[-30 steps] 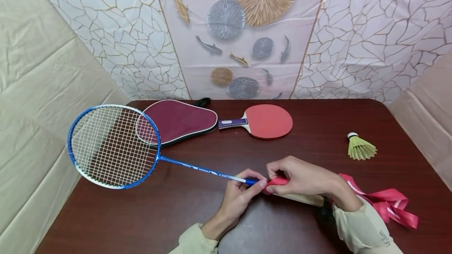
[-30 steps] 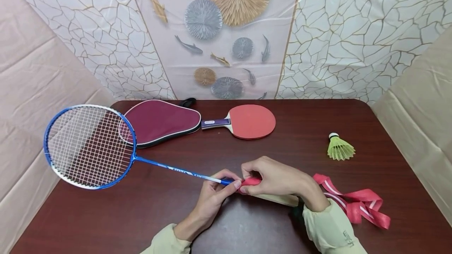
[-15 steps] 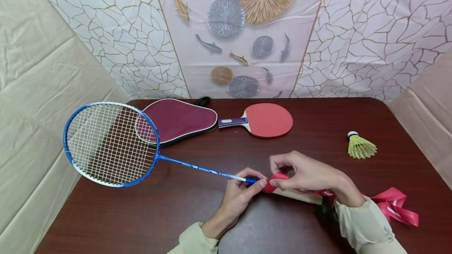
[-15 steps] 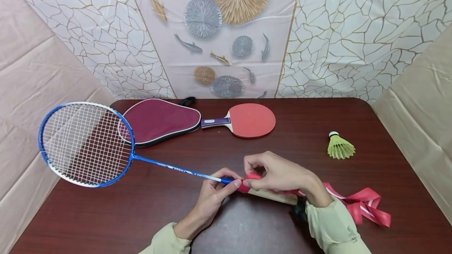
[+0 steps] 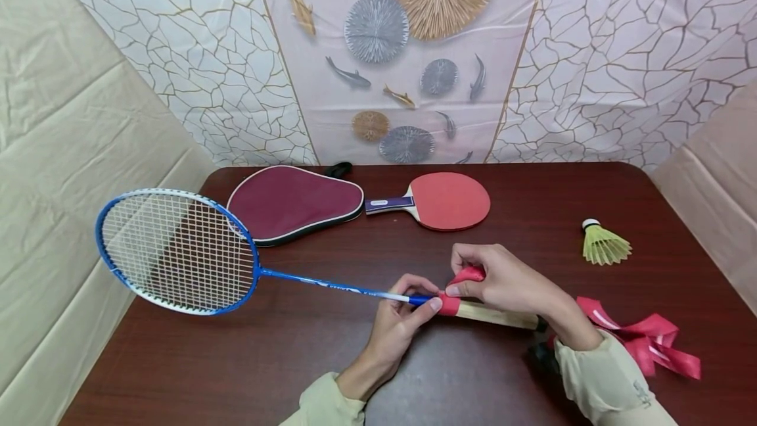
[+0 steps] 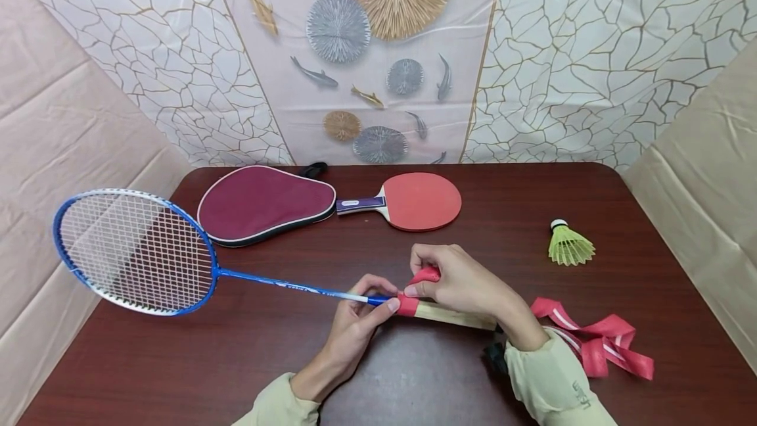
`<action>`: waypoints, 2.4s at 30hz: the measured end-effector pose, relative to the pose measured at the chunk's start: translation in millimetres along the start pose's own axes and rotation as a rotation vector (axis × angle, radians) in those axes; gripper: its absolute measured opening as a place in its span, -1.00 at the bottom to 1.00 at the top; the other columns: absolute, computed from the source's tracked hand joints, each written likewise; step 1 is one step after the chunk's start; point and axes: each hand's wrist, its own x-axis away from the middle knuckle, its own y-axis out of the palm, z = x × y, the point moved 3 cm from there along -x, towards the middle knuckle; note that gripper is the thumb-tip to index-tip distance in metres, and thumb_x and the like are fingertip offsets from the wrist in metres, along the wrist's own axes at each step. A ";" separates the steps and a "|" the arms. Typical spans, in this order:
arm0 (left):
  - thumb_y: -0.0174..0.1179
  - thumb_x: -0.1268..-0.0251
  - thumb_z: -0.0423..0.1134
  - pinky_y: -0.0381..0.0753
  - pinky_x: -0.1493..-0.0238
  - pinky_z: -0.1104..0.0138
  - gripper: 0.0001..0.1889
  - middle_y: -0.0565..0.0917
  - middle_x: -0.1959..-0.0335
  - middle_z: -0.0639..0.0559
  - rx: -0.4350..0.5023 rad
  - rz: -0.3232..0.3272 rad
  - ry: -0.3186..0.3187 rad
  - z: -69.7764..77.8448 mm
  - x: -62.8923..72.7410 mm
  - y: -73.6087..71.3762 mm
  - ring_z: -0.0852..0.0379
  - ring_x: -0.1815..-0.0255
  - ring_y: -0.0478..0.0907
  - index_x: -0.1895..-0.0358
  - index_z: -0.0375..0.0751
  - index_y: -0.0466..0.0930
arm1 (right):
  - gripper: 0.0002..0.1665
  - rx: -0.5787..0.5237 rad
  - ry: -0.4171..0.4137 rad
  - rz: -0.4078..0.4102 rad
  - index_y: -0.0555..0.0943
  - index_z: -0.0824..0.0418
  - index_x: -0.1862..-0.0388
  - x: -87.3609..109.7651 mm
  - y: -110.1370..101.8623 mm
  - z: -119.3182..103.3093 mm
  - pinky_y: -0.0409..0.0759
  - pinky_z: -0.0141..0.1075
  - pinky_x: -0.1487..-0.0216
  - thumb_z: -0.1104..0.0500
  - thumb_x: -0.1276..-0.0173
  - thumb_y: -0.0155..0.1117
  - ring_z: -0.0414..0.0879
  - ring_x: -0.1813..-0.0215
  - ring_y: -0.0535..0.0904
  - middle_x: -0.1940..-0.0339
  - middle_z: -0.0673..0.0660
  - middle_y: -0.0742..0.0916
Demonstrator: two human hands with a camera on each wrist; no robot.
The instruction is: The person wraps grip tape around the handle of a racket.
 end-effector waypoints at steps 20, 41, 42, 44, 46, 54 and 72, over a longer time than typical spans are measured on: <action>0.28 -0.24 -0.50 0.59 0.07 0.37 -0.71 0.61 0.07 -0.30 0.023 -0.005 -0.068 -3.4 1.4 -2.0 0.02 0.09 0.60 0.05 -0.53 0.42 | -0.94 -0.030 0.092 -0.170 0.72 -0.03 0.32 1.8 5.7 -0.3 0.60 -0.29 0.51 0.08 -0.25 0.46 -0.09 0.57 0.59 0.43 -0.12 0.72; 0.20 -0.29 -0.55 0.63 0.13 -0.05 -0.72 0.55 0.17 -0.27 0.118 -0.049 -0.028 -7.4 1.8 1.3 -0.05 0.17 0.69 0.02 -0.57 0.36 | -0.91 0.043 -0.020 -0.186 0.68 -0.08 0.36 3.3 1.2 -3.8 0.46 -0.38 0.45 0.09 -0.25 0.46 -0.24 0.45 0.48 0.51 -0.15 0.67; 0.20 -0.29 -0.56 0.63 0.17 -0.08 -0.73 0.56 0.18 -0.29 0.127 -0.047 -0.027 -7.3 1.9 1.0 -0.09 0.18 0.70 0.02 -0.58 0.36 | -0.91 0.041 -0.027 -0.185 0.67 -0.07 0.36 3.6 1.3 -4.2 0.46 -0.38 0.45 0.09 -0.25 0.46 -0.24 0.45 0.47 0.51 -0.15 0.66; 0.22 -0.26 -0.57 0.63 0.21 -0.11 -0.72 0.59 0.18 -0.37 0.135 -0.037 -0.026 -6.6 2.4 0.0 -0.14 0.20 0.70 0.03 -0.59 0.38 | -0.88 0.042 -0.046 -0.177 0.66 -0.07 0.38 4.1 1.9 -5.7 0.46 -0.38 0.46 0.10 -0.24 0.47 -0.24 0.45 0.47 0.49 -0.15 0.65; 0.26 -0.22 -0.56 0.65 0.20 -0.06 -0.72 0.63 0.15 -0.40 0.106 -0.016 -0.029 -6.0 2.8 -1.3 -0.12 0.20 0.71 0.04 -0.57 0.44 | -0.84 0.049 -0.064 -0.165 0.64 -0.09 0.40 4.5 3.0 -7.0 0.45 -0.38 0.49 0.12 -0.21 0.49 -0.24 0.45 0.47 0.48 -0.16 0.64; 0.30 -0.19 -0.54 0.64 0.04 0.25 -0.68 0.63 -0.01 -0.32 0.024 -0.035 -0.045 -4.3 1.6 -1.9 -0.13 0.04 0.65 0.02 -0.48 0.44 | -0.74 0.066 -0.058 -0.128 0.60 -0.12 0.43 1.9 7.0 -6.3 0.42 -0.38 0.48 0.08 -0.08 0.59 -0.23 0.44 0.46 0.53 -0.18 0.62; 0.31 -0.19 -0.53 0.60 -0.05 0.22 -0.68 0.65 0.03 -0.38 0.070 -0.061 -0.023 -4.3 -0.9 1.1 -0.27 -0.06 0.59 0.08 -0.50 0.37 | -0.61 0.188 0.021 -0.094 0.55 -0.08 0.48 4.2 3.1 -2.7 0.38 -0.40 0.56 -0.10 0.08 0.65 -0.31 0.54 0.39 0.63 -0.22 0.54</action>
